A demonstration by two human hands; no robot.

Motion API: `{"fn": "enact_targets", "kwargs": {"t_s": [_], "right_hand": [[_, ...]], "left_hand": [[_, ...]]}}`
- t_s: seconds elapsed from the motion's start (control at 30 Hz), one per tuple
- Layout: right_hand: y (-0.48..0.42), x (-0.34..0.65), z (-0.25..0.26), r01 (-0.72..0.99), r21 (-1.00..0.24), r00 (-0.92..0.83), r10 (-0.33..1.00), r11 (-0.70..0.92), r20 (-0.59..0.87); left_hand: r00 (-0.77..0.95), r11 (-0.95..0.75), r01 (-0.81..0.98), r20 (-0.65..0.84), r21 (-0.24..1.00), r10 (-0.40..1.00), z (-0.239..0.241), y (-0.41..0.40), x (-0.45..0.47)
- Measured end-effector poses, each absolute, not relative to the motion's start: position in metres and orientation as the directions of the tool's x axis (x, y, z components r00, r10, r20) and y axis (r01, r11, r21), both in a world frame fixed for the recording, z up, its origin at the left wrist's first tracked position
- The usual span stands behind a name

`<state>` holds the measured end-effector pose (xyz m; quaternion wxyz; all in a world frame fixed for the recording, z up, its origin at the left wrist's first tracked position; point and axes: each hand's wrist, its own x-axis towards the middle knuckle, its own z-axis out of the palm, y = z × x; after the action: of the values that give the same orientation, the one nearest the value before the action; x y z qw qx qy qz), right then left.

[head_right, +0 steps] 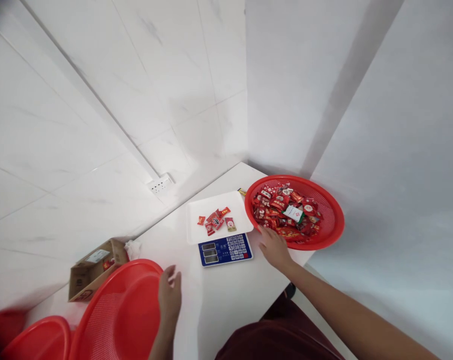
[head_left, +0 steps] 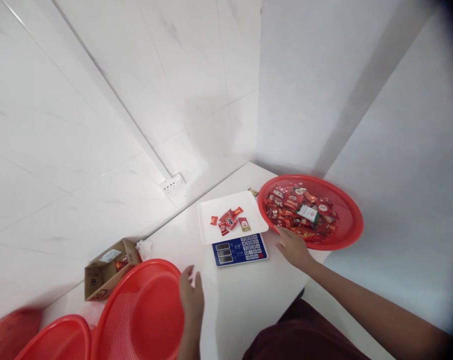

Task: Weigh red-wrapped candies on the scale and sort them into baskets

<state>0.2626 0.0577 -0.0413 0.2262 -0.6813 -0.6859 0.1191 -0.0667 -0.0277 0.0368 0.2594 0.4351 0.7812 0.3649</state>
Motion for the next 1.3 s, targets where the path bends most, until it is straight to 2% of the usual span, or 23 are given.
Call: {"fn": "enact_targets", "kwargs": {"t_s": [0.03, 0.1, 0.17, 0.27, 0.33, 0.43, 0.63, 0.77, 0.83, 1.0, 1.17, 1.3], "right_hand": [[0.051, 0.271, -0.051, 0.92, -0.388, 0.02, 0.982, 0.055, 0.186], [0.042, 0.282, -0.062, 0.953, -0.28, -0.049, 0.97, 0.116, 0.238], [0.038, 0.287, -0.065, 0.962, -0.222, -0.099, 0.961, 0.159, 0.259], [0.039, 0.287, -0.063, 0.969, -0.193, -0.104, 0.96, 0.157, 0.259], [0.04, 0.286, -0.061, 0.968, -0.195, -0.107, 0.961, 0.16, 0.255], [0.04, 0.285, -0.059, 0.964, -0.204, -0.114, 0.961, 0.168, 0.251], [0.038, 0.285, -0.054, 0.966, -0.211, -0.097, 0.969, 0.147, 0.229], [0.039, 0.285, -0.052, 0.963, -0.221, -0.105, 0.97, 0.155, 0.22], [0.038, 0.285, -0.052, 0.96, -0.227, -0.111, 0.968, 0.163, 0.225], [0.038, 0.285, -0.052, 0.957, -0.247, -0.108, 0.974, 0.156, 0.197], [0.04, 0.291, -0.053, 0.944, -0.279, -0.138, 0.98, 0.175, 0.146], [0.041, 0.295, -0.051, 0.939, -0.303, -0.147, 0.987, 0.162, 0.071]], "left_hand": [[-0.503, 0.367, 0.59, -0.028, 0.719, 0.864, 0.039, -0.026, -0.083], [-0.529, 0.444, 0.684, -0.026, 0.579, 0.848, 0.042, -0.023, -0.111], [-0.536, 0.525, 0.707, -0.125, 0.474, 0.835, 0.042, -0.021, -0.128], [-0.512, 0.598, 0.694, -0.308, 0.402, 0.802, 0.034, -0.019, -0.132], [-0.504, 0.615, 0.682, -0.354, 0.396, 0.788, 0.029, -0.018, -0.125], [-0.482, 0.593, 0.689, -0.347, 0.417, 0.804, 0.025, -0.018, -0.109], [-0.289, 0.469, 0.677, -0.382, 0.566, 0.878, 0.025, -0.026, -0.086], [-0.187, 0.412, 0.738, -0.425, 0.533, 0.885, 0.026, -0.028, -0.083], [-0.145, 0.343, 0.782, -0.384, 0.52, 0.912, 0.031, -0.022, -0.08], [-0.055, 0.116, 0.848, -0.133, 0.517, 0.99, 0.048, 0.024, -0.057], [0.086, -0.011, 0.873, -0.132, 0.487, 0.988, 0.047, 0.095, -0.022], [0.092, -0.018, 0.904, -0.152, 0.428, 0.984, 0.041, 0.138, -0.006]]}}
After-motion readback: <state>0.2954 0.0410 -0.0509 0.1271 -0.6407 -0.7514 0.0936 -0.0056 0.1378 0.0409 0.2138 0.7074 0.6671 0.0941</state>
